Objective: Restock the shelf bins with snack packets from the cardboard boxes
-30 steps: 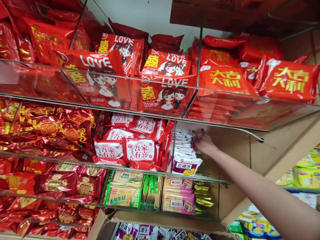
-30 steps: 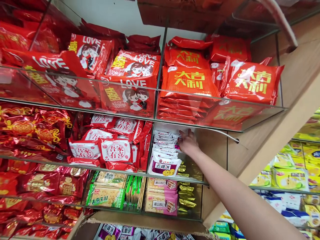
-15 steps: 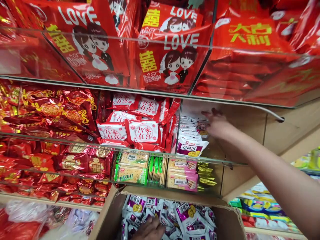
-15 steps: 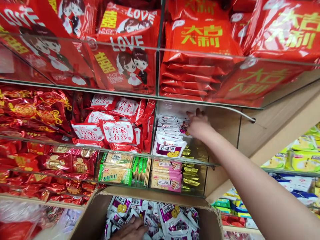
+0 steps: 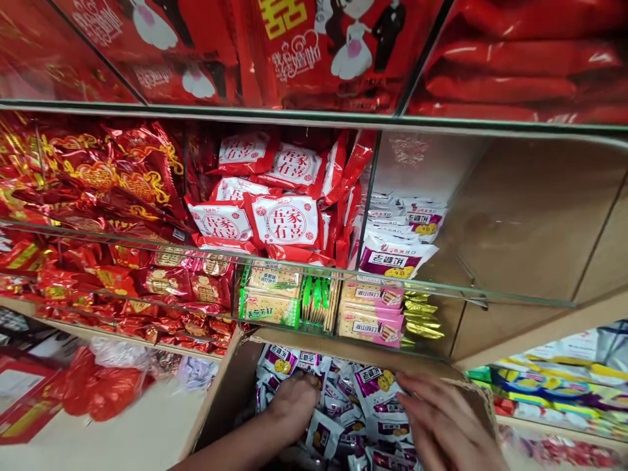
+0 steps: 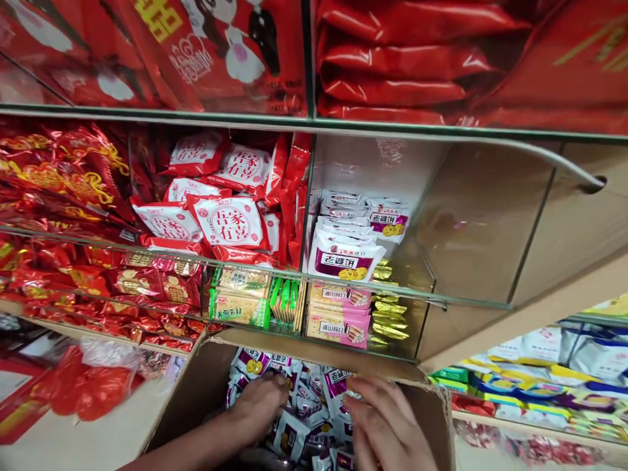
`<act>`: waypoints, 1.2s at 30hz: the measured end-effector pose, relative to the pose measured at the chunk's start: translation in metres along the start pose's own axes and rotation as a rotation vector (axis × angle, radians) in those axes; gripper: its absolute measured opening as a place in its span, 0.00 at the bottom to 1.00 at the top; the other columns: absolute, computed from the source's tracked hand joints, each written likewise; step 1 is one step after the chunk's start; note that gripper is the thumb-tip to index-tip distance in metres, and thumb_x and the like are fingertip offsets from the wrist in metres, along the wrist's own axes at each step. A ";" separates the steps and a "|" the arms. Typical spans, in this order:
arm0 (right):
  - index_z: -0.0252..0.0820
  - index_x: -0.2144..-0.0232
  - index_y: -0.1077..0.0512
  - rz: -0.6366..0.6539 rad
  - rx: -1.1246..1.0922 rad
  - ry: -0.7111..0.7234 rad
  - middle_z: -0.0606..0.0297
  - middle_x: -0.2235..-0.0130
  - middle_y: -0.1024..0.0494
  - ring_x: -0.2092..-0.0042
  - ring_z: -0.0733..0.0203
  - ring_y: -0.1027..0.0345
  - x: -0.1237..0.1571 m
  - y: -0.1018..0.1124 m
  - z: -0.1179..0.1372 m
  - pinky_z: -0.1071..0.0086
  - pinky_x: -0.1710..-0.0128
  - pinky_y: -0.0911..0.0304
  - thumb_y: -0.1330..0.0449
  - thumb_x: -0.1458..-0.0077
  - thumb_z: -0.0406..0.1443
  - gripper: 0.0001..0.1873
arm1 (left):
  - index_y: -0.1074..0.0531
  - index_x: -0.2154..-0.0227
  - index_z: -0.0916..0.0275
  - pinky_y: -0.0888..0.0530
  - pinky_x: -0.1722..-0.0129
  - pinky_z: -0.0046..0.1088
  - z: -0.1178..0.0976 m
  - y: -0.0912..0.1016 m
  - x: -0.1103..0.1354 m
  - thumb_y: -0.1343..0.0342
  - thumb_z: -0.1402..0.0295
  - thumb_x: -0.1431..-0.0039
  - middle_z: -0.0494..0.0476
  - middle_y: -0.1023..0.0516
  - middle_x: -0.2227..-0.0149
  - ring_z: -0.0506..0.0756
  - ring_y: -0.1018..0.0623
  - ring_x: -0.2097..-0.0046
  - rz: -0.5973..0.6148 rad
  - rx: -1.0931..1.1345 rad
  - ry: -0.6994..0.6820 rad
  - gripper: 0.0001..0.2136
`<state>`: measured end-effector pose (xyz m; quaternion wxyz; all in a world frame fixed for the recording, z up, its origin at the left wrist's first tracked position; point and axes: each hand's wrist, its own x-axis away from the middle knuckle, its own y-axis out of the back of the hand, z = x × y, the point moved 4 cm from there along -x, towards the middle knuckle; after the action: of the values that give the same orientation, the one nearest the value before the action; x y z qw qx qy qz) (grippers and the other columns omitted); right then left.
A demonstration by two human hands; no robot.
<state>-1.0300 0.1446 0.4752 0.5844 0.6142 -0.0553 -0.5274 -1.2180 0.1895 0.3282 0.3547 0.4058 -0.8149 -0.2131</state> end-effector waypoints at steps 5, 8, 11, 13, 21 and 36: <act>0.41 0.60 0.31 0.194 -0.265 -0.369 0.60 0.60 0.26 0.58 0.60 0.32 0.043 -0.070 -0.005 0.69 0.59 0.34 0.46 0.50 0.34 0.12 | 0.29 0.74 0.60 0.41 0.54 0.34 -0.015 0.026 0.008 0.49 0.69 0.50 0.54 0.28 0.70 0.55 0.32 0.61 -0.059 -0.052 -0.113 0.05; 0.39 0.55 0.35 0.238 -0.448 -0.740 0.58 0.56 0.28 0.56 0.57 0.34 0.062 -0.101 -0.010 0.66 0.57 0.36 0.47 0.49 0.40 0.20 | 0.31 0.75 0.62 0.40 0.57 0.31 -0.030 0.038 0.013 0.49 0.68 0.49 0.54 0.29 0.69 0.55 0.34 0.60 -0.119 -0.058 -0.235 0.04; 0.38 0.62 0.33 0.218 -0.710 -0.978 0.59 0.62 0.26 0.60 0.57 0.32 0.064 -0.113 -0.011 0.66 0.60 0.36 0.46 0.51 0.45 0.18 | 0.34 0.73 0.63 0.38 0.62 0.27 -0.041 0.041 0.017 0.54 0.67 0.45 0.52 0.31 0.70 0.52 0.34 0.63 -0.155 0.097 -0.237 0.06; 0.37 0.64 0.34 0.162 -0.910 -1.039 0.59 0.64 0.26 0.61 0.57 0.33 0.056 -0.111 -0.008 0.66 0.60 0.36 0.44 0.52 0.45 0.18 | 0.37 0.72 0.63 0.37 0.66 0.26 -0.046 0.038 0.020 0.57 0.65 0.43 0.51 0.34 0.72 0.50 0.34 0.67 -0.170 0.258 -0.196 0.08; 0.40 0.68 0.35 -0.191 -1.077 -1.214 0.67 0.72 0.30 0.71 0.65 0.36 0.035 -0.085 -0.001 0.74 0.71 0.38 0.39 0.57 0.44 0.17 | 0.38 0.59 0.63 0.34 0.60 0.28 -0.077 0.017 0.031 0.48 0.66 0.48 0.55 0.30 0.62 0.51 0.31 0.61 -0.018 0.860 -0.263 0.14; 0.39 0.80 0.38 -0.210 -0.684 -0.957 0.70 0.80 0.39 0.76 0.69 0.47 0.007 -0.057 -0.017 0.77 0.78 0.48 0.47 0.51 0.47 0.17 | 0.29 0.72 0.63 0.34 0.69 0.23 -0.091 0.060 0.028 0.41 0.63 0.57 0.51 0.28 0.74 0.49 0.31 0.71 -0.394 0.831 -0.187 0.10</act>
<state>-1.0457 0.1686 0.4230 0.6040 0.0874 -0.0786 -0.7883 -1.1916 0.1957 0.4376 0.0401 0.6393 -0.7672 0.0322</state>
